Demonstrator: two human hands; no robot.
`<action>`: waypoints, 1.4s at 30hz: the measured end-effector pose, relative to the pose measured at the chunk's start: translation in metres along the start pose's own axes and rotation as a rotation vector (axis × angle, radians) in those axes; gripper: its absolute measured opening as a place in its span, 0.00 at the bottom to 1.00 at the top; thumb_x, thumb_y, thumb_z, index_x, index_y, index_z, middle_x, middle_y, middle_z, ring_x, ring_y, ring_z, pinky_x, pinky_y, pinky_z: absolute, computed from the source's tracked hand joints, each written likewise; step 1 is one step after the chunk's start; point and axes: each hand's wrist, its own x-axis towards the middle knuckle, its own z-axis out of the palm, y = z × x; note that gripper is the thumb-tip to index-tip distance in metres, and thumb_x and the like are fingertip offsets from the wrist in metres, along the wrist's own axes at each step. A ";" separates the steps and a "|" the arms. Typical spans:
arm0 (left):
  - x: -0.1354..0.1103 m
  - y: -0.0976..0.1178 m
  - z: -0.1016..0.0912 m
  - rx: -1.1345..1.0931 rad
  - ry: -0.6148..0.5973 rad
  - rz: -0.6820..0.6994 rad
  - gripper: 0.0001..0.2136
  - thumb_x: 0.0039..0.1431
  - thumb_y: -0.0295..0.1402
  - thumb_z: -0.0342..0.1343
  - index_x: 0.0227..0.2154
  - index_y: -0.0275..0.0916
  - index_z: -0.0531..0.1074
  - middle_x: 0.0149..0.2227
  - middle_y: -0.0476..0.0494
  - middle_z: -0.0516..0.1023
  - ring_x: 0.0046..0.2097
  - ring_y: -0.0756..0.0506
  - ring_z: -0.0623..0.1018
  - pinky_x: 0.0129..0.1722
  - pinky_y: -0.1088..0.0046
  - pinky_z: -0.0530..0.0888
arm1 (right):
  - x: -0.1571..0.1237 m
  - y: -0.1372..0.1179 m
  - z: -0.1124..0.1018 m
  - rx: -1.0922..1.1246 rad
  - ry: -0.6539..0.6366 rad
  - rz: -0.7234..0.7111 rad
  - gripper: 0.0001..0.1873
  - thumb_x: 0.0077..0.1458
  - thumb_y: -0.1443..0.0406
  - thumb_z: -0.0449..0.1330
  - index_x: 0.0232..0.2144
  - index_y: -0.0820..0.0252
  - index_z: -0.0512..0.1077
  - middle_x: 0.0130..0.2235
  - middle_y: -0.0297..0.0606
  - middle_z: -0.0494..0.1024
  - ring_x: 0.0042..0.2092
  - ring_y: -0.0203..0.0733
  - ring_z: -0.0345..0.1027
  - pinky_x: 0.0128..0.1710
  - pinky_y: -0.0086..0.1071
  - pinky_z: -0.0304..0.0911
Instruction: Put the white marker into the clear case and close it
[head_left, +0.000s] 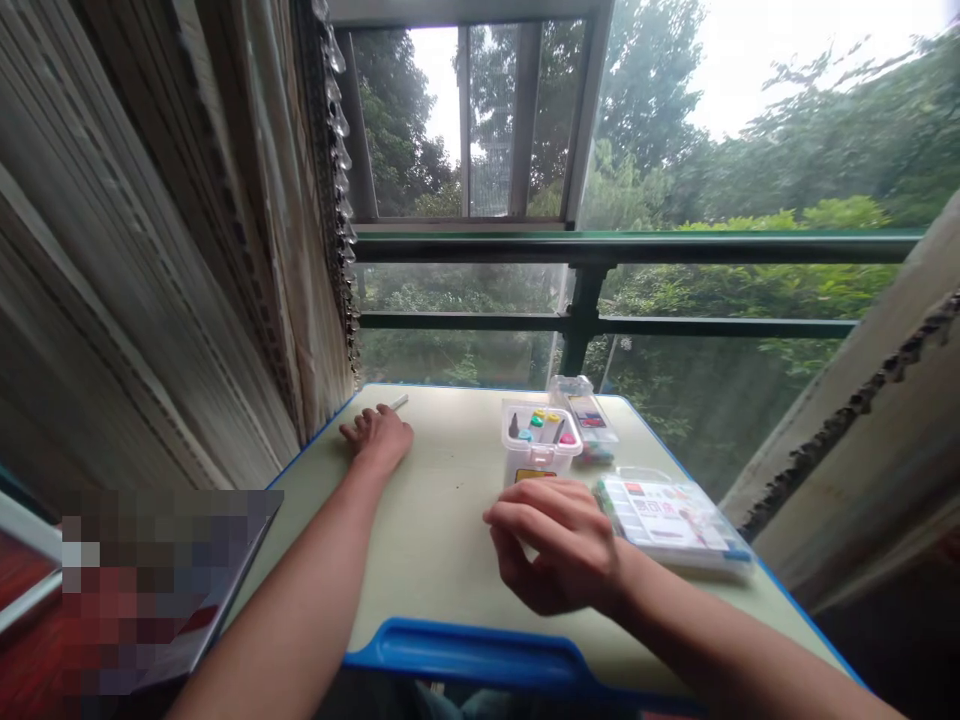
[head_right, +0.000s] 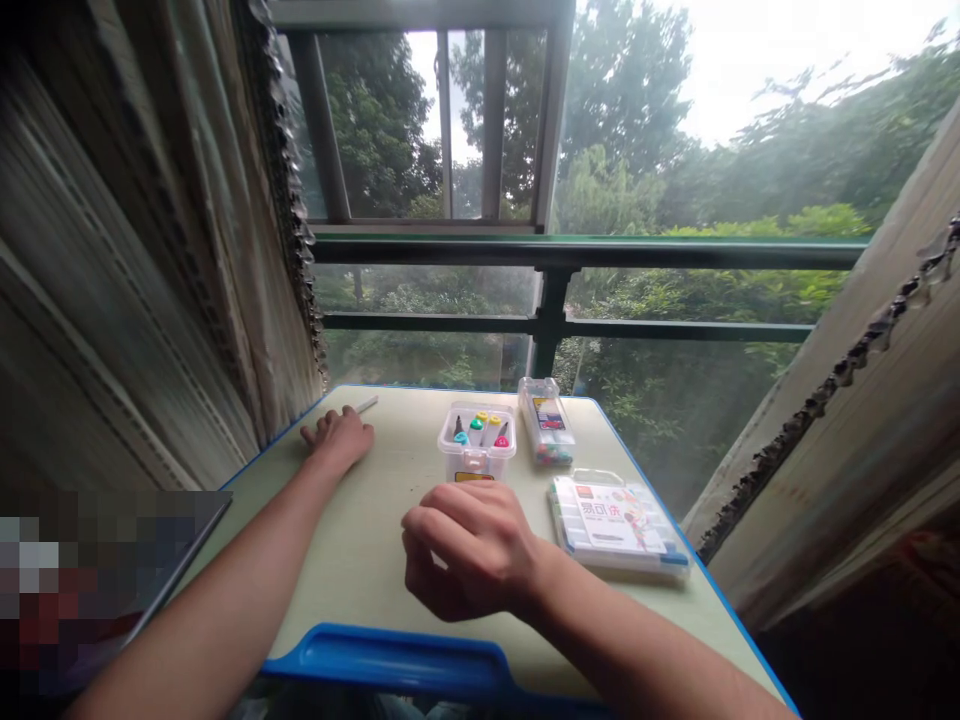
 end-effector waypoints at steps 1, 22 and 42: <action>0.000 0.000 0.001 -0.001 -0.008 0.002 0.25 0.63 0.29 0.45 0.60 0.22 0.68 0.59 0.13 0.71 0.63 0.25 0.70 0.62 0.39 0.61 | 0.001 0.002 -0.002 -0.020 0.024 0.001 0.12 0.51 0.77 0.56 0.36 0.60 0.71 0.25 0.36 0.75 0.24 0.37 0.66 0.23 0.30 0.60; -0.012 0.021 0.003 -0.219 0.000 0.182 0.18 0.60 0.22 0.46 0.50 0.29 0.74 0.51 0.19 0.73 0.47 0.29 0.82 0.46 0.53 0.76 | -0.003 0.008 -0.006 -0.045 -0.010 0.075 0.09 0.51 0.75 0.56 0.33 0.57 0.69 0.25 0.34 0.74 0.23 0.36 0.64 0.23 0.30 0.57; -0.055 0.048 -0.026 -1.032 0.330 0.753 0.13 0.67 0.36 0.57 0.52 0.41 0.75 0.40 0.44 0.84 0.38 0.46 0.83 0.38 0.73 0.78 | 0.035 0.021 -0.035 -0.171 0.072 0.131 0.08 0.56 0.74 0.58 0.32 0.57 0.73 0.24 0.33 0.77 0.23 0.35 0.68 0.23 0.30 0.62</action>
